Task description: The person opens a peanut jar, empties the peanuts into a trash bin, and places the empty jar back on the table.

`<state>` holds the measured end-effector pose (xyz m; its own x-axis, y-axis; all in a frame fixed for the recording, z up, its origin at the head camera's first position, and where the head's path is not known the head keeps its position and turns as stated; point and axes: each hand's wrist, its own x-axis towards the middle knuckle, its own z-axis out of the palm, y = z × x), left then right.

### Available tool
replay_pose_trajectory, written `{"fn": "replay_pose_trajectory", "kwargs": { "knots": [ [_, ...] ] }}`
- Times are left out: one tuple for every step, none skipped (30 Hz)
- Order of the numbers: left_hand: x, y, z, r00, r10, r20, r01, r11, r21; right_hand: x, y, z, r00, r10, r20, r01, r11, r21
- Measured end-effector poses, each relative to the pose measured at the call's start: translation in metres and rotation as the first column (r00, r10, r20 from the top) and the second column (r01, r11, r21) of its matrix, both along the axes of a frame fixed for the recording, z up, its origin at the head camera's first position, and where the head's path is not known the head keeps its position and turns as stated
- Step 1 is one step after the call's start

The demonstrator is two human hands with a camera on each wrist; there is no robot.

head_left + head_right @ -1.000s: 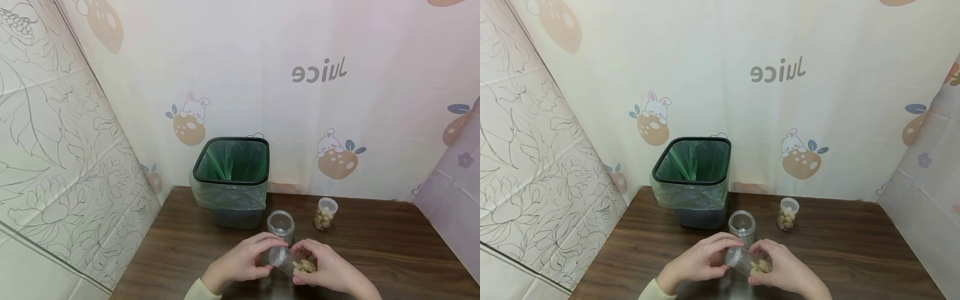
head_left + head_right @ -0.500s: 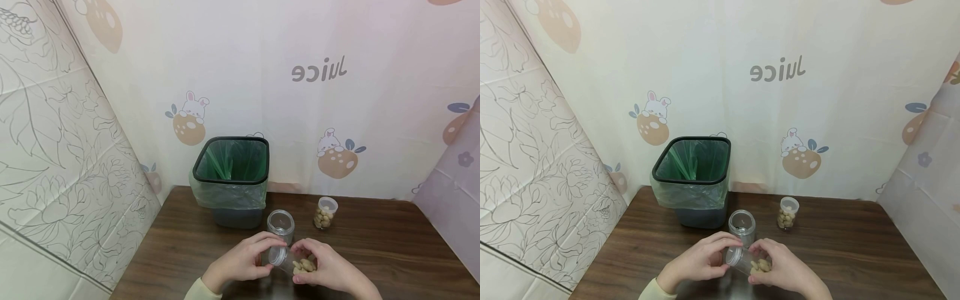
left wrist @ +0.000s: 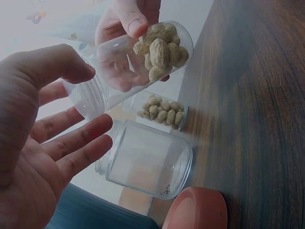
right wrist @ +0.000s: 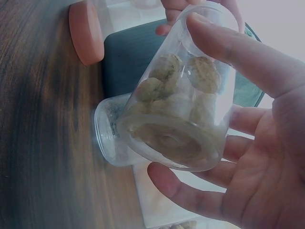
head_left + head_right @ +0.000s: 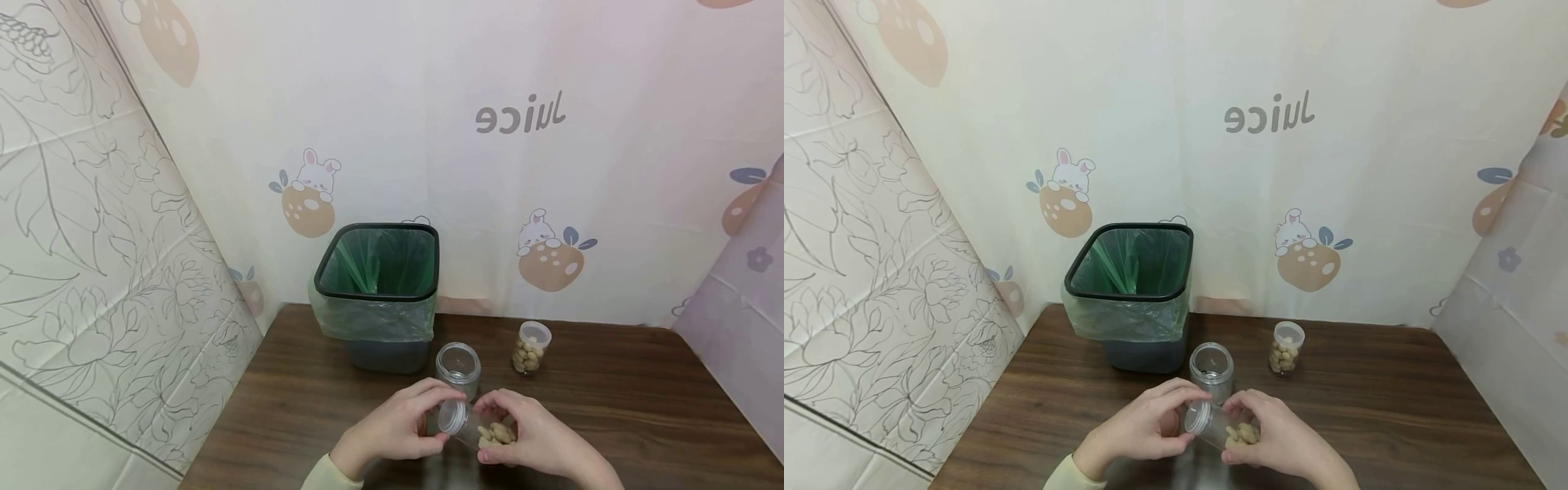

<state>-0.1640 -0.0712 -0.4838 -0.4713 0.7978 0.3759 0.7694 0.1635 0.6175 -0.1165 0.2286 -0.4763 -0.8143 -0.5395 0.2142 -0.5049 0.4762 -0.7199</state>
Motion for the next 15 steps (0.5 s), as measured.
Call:
{"fn": "replay_pose_trajectory", "kwargs": {
  "knots": [
    [0.0001, 0.0001, -0.0002, 1.0, 0.002, 0.002, -0.002, 1.0, 0.003, 0.0002, -0.0002, 0.0001, 1.0, -0.002, 0.002, 0.002, 1.0, 0.002],
    [0.0001, 0.0002, -0.0003, 1.0, 0.005, 0.0, -0.005, 1.0, 0.006, 0.0003, -0.0003, 0.0002, 1.0, -0.004, 0.004, 0.004, 1.0, 0.003],
    [0.0002, 0.0003, -0.0005, 1.0, 0.009, 0.0, -0.009, 1.0, 0.01, 0.0004, -0.0004, 0.0002, 1.0, -0.007, 0.006, 0.007, 1.0, 0.005],
    [0.0003, 0.0005, -0.0007, 1.0, 0.012, -0.003, -0.012, 1.0, 0.014, 0.0004, -0.0003, 0.0003, 1.0, -0.007, 0.009, 0.007, 1.0, 0.006],
    [0.0003, 0.0006, -0.0009, 1.0, 0.015, -0.003, -0.015, 1.0, 0.019, 0.0004, -0.0003, 0.0004, 1.0, -0.007, 0.011, 0.007, 1.0, 0.006],
    [0.0003, 0.0008, -0.001, 1.0, 0.018, -0.003, -0.018, 1.0, 0.023, 0.0004, -0.0002, 0.0004, 1.0, -0.007, 0.014, 0.007, 1.0, 0.006],
    [0.0003, 0.001, -0.0011, 1.0, 0.023, -0.01, -0.022, 0.999, 0.027, 0.0004, -0.0001, 0.0003, 1.0, -0.007, 0.015, 0.007, 1.0, 0.007],
    [0.0003, 0.0012, -0.0011, 1.0, 0.026, -0.012, -0.026, 0.999, 0.031, 0.0003, 0.0001, 0.0002, 1.0, -0.007, 0.018, 0.007, 1.0, 0.007],
    [0.0003, 0.0013, -0.0012, 1.0, 0.029, -0.01, -0.029, 0.999, 0.033, 0.0002, 0.0001, 0.0002, 1.0, -0.006, 0.022, 0.006, 1.0, 0.005],
    [0.0003, 0.0014, -0.0013, 0.999, 0.032, -0.01, -0.032, 0.999, 0.035, 0.0001, 0.0002, 0.0002, 1.0, -0.006, 0.025, 0.006, 1.0, 0.004],
    [0.0003, 0.0015, -0.0013, 0.999, 0.035, -0.012, -0.035, 0.999, 0.036, 0.0001, 0.0003, 0.0002, 1.0, -0.006, 0.029, 0.006, 1.0, 0.003],
    [0.0004, 0.0015, -0.0013, 0.999, 0.037, -0.012, -0.037, 0.999, 0.036, 0.0, 0.0004, 0.0002, 1.0, -0.006, 0.031, 0.006, 1.0, 0.003],
    [0.0005, 0.0016, -0.0014, 0.999, 0.039, -0.01, -0.039, 0.999, 0.036, 0.0001, 0.0005, 0.0002, 0.999, -0.006, 0.032, 0.006, 1.0, 0.004],
    [0.0005, 0.0016, -0.0013, 0.999, 0.041, -0.003, -0.041, 0.998, 0.037, 0.0002, 0.0005, 0.0, 0.999, -0.007, 0.031, 0.007, 1.0, 0.005],
    [0.0007, 0.0016, -0.0014, 0.999, 0.043, -0.008, -0.043, 0.998, 0.037, 0.0004, 0.0005, -0.0001, 1.0, -0.009, 0.028, 0.008, 1.0, 0.007]
  ]
}}
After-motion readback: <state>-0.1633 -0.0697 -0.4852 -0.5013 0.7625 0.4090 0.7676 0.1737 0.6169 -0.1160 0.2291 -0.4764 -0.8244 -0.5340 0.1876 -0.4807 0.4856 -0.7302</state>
